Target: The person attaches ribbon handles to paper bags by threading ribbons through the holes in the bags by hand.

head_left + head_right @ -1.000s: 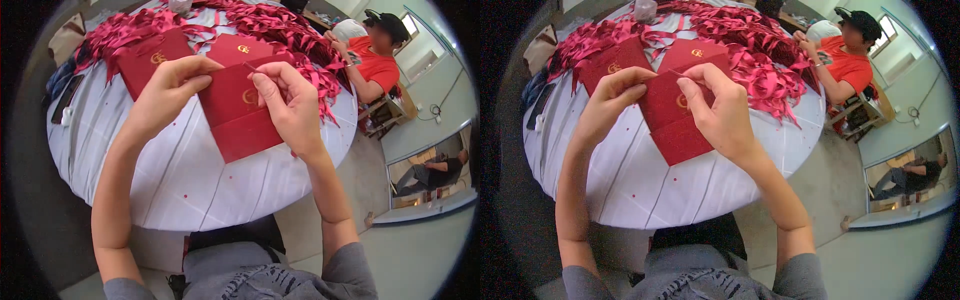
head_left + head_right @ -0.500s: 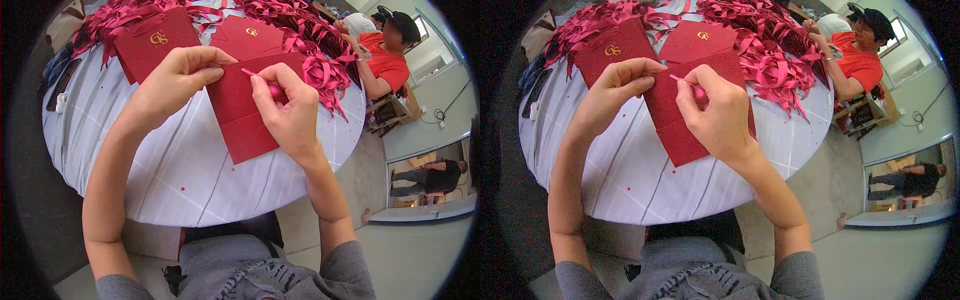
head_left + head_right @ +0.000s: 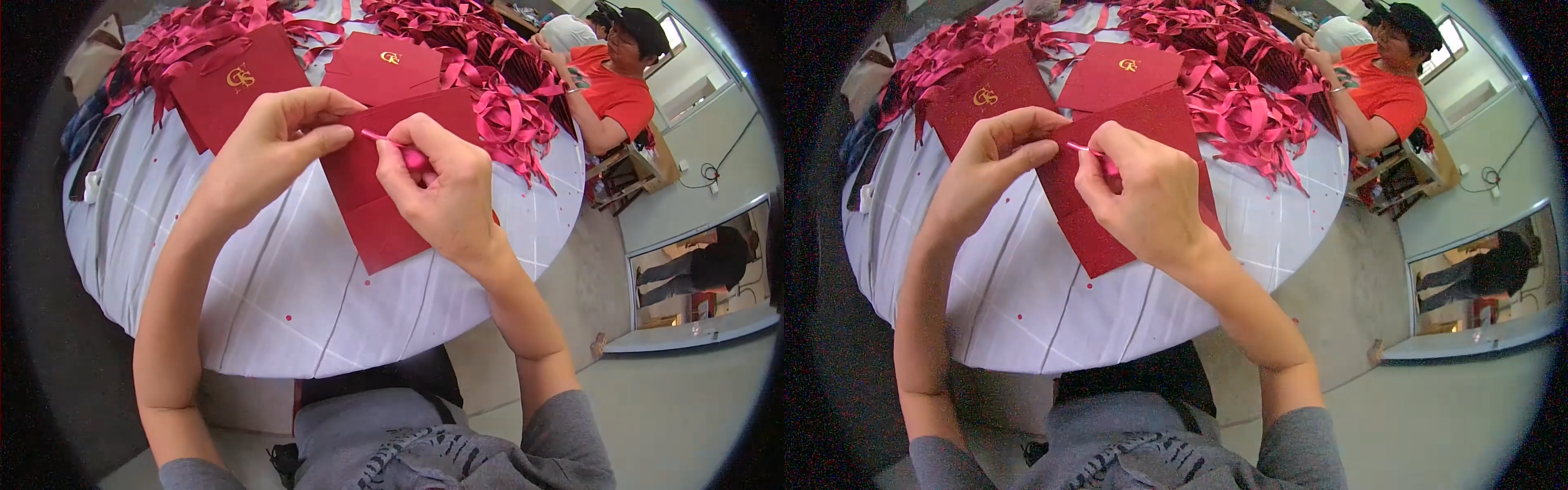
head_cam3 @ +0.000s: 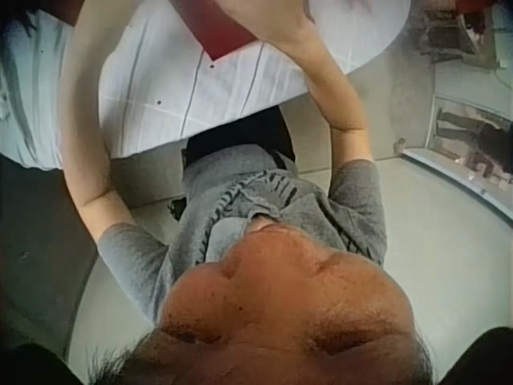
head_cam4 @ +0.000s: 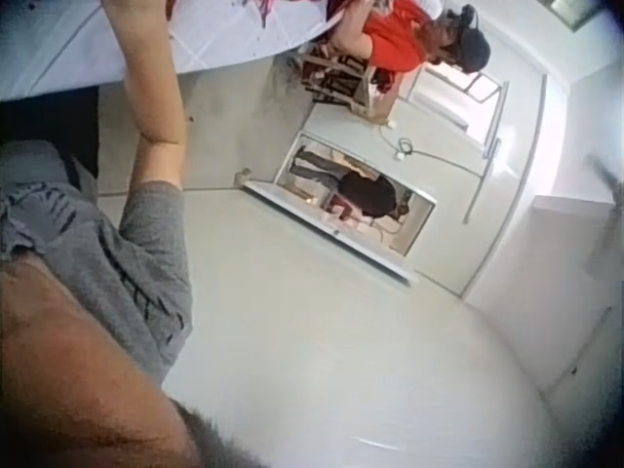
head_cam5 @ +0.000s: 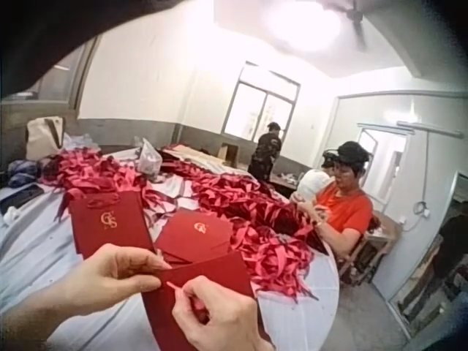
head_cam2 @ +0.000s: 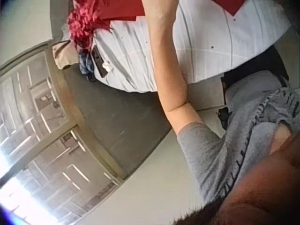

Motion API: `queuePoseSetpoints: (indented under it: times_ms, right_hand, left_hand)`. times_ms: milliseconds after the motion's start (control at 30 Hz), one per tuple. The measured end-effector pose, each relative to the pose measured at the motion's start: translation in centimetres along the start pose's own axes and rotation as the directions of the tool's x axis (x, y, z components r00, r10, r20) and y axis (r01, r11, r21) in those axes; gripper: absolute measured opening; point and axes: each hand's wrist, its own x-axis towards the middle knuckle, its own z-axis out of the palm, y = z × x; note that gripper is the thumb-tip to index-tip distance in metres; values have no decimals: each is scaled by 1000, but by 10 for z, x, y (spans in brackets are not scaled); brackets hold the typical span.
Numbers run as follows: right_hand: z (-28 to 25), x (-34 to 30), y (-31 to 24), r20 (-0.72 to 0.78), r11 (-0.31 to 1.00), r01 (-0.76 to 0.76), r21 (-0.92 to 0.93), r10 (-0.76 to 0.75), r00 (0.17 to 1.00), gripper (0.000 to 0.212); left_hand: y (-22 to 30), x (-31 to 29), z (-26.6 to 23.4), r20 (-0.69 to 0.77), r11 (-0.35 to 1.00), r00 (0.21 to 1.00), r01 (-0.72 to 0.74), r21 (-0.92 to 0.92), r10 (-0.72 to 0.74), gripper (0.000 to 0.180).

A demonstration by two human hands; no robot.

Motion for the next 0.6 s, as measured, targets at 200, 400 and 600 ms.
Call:
queuePoseSetpoints:
  times_ms: [200, 400, 600]
  right_hand:
    - [0, -2, -16, -52, 990, 27, -139, -35, 998, 12]
    - [-11, -6, -36, -40, 989, -87, -122, 83, 996, 14]
    - [-3, -10, -48, -141, 991, -137, -3, 135, 981, 13]
  left_hand:
    - [11, -6, 15, -130, 943, 963, -193, 271, 235, 21]
    - [21, -15, 30, -171, 831, 892, -300, 468, 418, 23]
    - [28, -20, 37, -111, 688, 799, -427, 587, 591, 25]
